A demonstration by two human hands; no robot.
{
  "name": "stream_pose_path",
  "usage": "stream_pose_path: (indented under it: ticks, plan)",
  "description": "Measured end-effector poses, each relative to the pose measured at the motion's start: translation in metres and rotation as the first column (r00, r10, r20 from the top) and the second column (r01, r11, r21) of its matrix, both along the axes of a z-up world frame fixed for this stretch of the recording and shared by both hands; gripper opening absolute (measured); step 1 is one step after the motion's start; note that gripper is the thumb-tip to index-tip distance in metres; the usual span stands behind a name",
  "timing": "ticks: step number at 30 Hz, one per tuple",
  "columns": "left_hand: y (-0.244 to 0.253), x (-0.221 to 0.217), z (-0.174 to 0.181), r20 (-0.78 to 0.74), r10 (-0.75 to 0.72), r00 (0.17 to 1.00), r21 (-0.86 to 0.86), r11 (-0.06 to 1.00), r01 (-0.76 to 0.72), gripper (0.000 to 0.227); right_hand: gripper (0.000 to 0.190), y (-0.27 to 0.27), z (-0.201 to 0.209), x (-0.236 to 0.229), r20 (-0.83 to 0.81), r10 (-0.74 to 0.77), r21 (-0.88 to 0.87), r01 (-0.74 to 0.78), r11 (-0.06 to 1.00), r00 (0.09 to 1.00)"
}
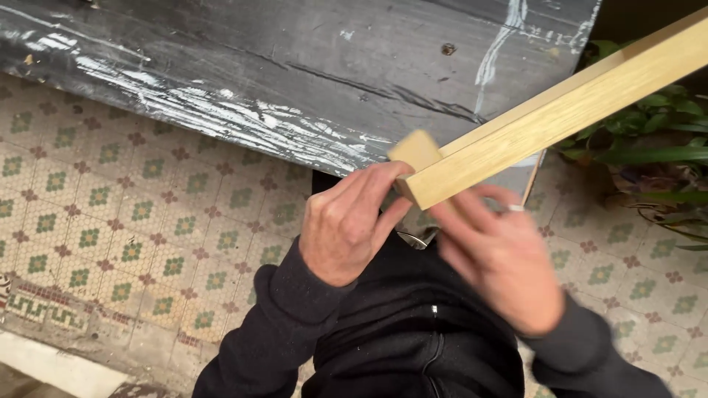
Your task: The recorder is sanding wooden frame components and dry-fitting them to assemble an art frame.
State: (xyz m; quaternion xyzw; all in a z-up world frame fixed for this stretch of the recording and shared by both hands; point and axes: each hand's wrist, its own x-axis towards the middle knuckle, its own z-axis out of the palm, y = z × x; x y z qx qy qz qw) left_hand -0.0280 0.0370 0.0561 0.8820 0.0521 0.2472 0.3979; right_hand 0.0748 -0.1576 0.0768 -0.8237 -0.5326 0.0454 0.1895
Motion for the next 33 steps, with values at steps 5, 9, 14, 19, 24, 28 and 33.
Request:
stream_pose_path:
  ticks: [5,9,14,19,24,28,33]
  plan:
    - [-0.002,-0.002,0.003,0.015,0.008,1.000,0.015,1.000,-0.008,0.039,0.047,0.005,0.000,0.003,0.083,-0.069,-0.074,0.075,0.994,0.994]
    - [-0.001,0.002,-0.004,0.031,0.016,0.999,0.032,0.999,-0.017,0.041,0.062,-0.012,0.004,0.009,0.077,-0.009,-0.030,0.012,0.999,0.997]
    - [-0.002,-0.002,-0.001,-0.002,0.016,1.000,0.036,0.999,-0.016,0.040,0.053,0.003,0.000,0.003,0.036,-0.053,-0.022,0.053,0.998,0.998]
    - [0.001,0.001,0.000,0.005,0.018,1.000,0.032,0.999,-0.018,0.040,0.068,-0.010,0.009,0.018,0.030,-0.021,-0.077,0.023,0.997,0.999]
    - [-0.003,-0.003,0.000,-0.010,0.042,0.999,0.037,0.998,-0.042,0.041,0.066,0.004,0.004,-0.001,-0.022,0.021,-0.031,-0.022,0.999,1.000]
    - [0.000,-0.001,0.001,-0.015,0.022,1.000,0.045,0.999,-0.021,0.043,0.072,-0.019,0.004,0.024,0.022,-0.050,-0.047,0.051,0.998,0.999]
    - [-0.002,-0.001,0.001,-0.013,0.031,0.999,0.050,0.998,-0.030,0.040,0.075,0.005,0.007,-0.003,-0.059,0.032,-0.022,-0.033,0.999,0.998]
